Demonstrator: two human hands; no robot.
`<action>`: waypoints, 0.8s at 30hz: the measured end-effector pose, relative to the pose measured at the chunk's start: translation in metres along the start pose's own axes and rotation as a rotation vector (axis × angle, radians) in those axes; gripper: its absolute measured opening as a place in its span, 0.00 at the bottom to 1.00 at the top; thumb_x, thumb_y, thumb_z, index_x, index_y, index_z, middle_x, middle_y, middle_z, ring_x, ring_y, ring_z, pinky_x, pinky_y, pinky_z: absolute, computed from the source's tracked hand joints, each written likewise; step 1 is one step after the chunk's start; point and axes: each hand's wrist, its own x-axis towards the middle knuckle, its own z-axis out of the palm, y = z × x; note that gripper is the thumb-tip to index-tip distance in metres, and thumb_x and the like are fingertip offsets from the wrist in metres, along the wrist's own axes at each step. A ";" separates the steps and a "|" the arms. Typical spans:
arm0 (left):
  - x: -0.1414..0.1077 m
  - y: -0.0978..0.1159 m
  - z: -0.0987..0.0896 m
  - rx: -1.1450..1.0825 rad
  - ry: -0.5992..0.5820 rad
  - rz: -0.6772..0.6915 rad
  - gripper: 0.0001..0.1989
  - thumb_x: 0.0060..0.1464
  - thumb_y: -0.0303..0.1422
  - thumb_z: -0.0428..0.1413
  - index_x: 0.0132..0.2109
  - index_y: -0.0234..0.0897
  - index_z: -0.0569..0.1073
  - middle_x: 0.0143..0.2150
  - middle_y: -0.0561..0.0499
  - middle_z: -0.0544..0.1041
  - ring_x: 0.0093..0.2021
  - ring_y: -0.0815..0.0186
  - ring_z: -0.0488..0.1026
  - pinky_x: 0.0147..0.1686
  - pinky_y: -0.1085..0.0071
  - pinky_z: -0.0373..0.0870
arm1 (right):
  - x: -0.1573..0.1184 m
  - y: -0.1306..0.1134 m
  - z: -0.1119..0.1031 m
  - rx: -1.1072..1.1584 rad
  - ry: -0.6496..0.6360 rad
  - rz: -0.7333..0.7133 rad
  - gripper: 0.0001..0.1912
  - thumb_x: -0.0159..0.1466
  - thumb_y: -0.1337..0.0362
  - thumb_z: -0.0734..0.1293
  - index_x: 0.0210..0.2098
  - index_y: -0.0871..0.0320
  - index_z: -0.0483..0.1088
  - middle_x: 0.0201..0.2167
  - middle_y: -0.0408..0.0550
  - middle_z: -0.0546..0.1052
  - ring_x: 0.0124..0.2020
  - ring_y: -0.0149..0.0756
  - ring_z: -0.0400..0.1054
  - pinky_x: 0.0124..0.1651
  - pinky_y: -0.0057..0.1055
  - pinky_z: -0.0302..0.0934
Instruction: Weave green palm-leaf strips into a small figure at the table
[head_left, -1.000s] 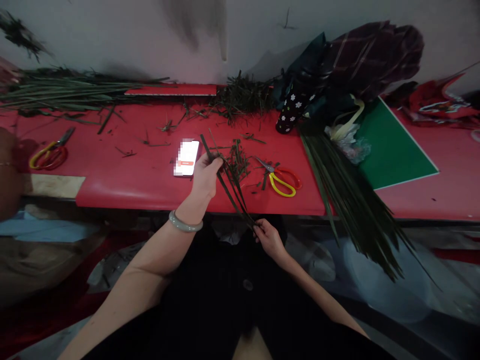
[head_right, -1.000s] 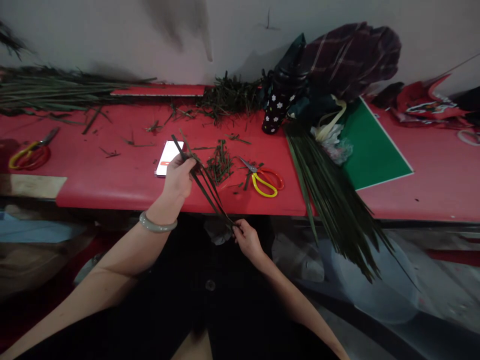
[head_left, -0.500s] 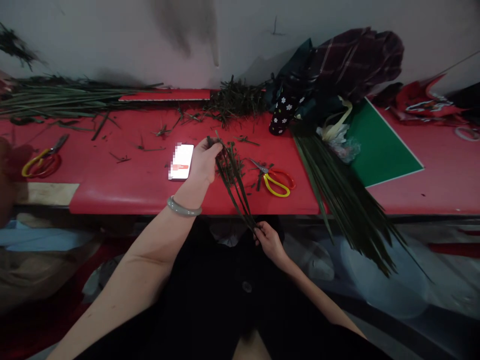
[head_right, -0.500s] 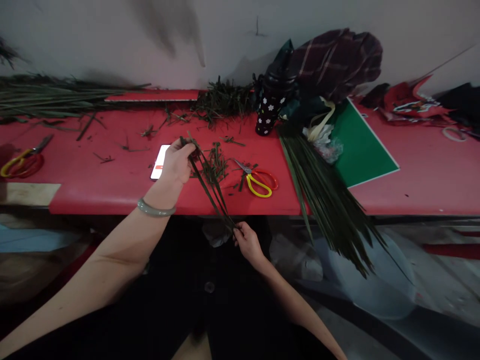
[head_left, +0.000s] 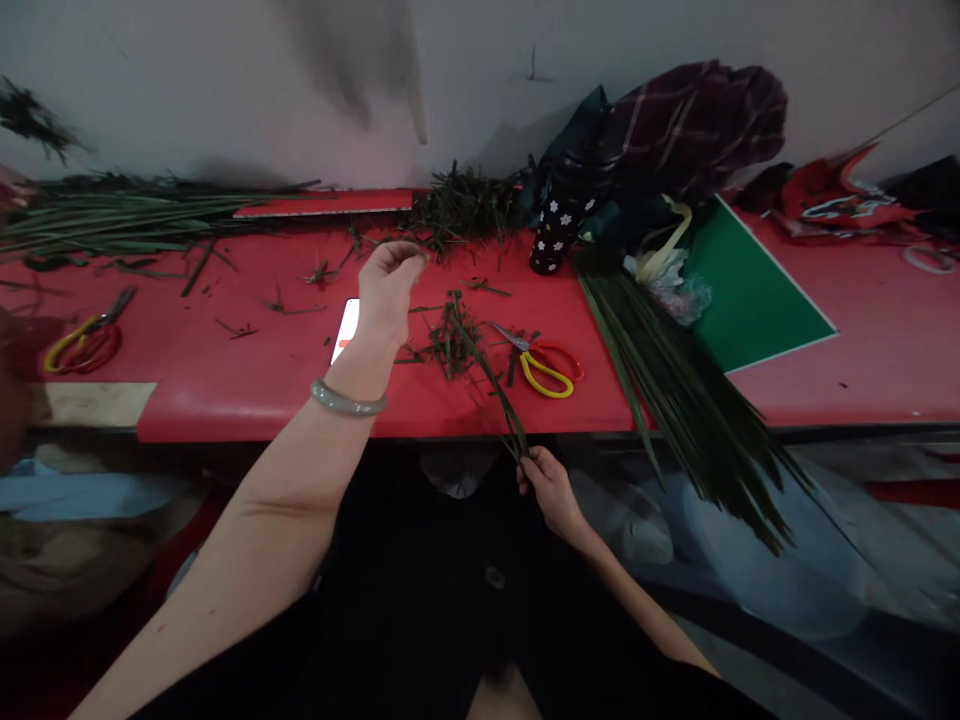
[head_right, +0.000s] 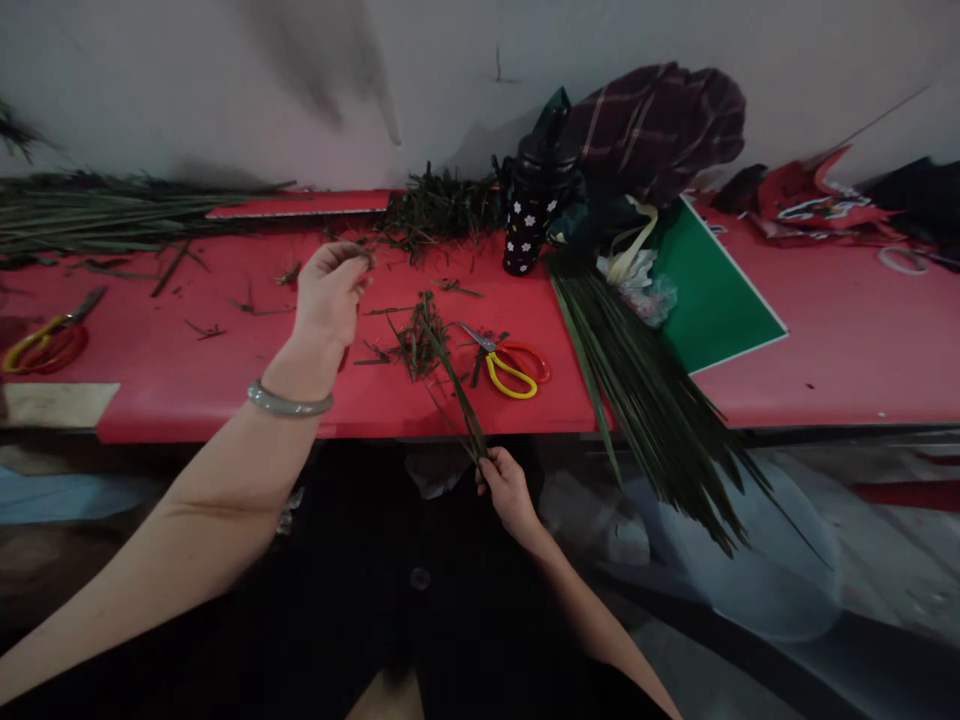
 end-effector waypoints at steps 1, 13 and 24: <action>-0.005 -0.003 -0.005 0.017 0.000 0.019 0.06 0.41 0.22 0.55 0.29 0.36 0.70 0.26 0.54 0.71 0.29 0.75 0.68 0.30 0.78 0.64 | 0.001 -0.004 -0.001 0.029 0.013 -0.009 0.10 0.57 0.57 0.61 0.27 0.58 0.60 0.19 0.37 0.65 0.17 0.23 0.58 0.22 0.24 0.53; -0.135 -0.049 -0.039 0.280 -0.536 -0.381 0.03 0.43 0.31 0.56 0.28 0.36 0.73 0.24 0.52 0.73 0.27 0.71 0.69 0.31 0.72 0.66 | 0.039 -0.082 0.032 0.176 0.144 -0.285 0.07 0.57 0.60 0.60 0.30 0.56 0.59 0.19 0.37 0.66 0.19 0.25 0.60 0.26 0.26 0.59; -0.130 -0.018 -0.028 0.157 -0.559 -0.242 0.10 0.40 0.31 0.60 0.34 0.35 0.73 0.32 0.49 0.74 0.32 0.69 0.69 0.35 0.71 0.66 | 0.034 -0.154 0.072 0.220 0.070 -0.580 0.07 0.60 0.58 0.58 0.35 0.54 0.58 0.29 0.42 0.71 0.34 0.32 0.70 0.40 0.33 0.64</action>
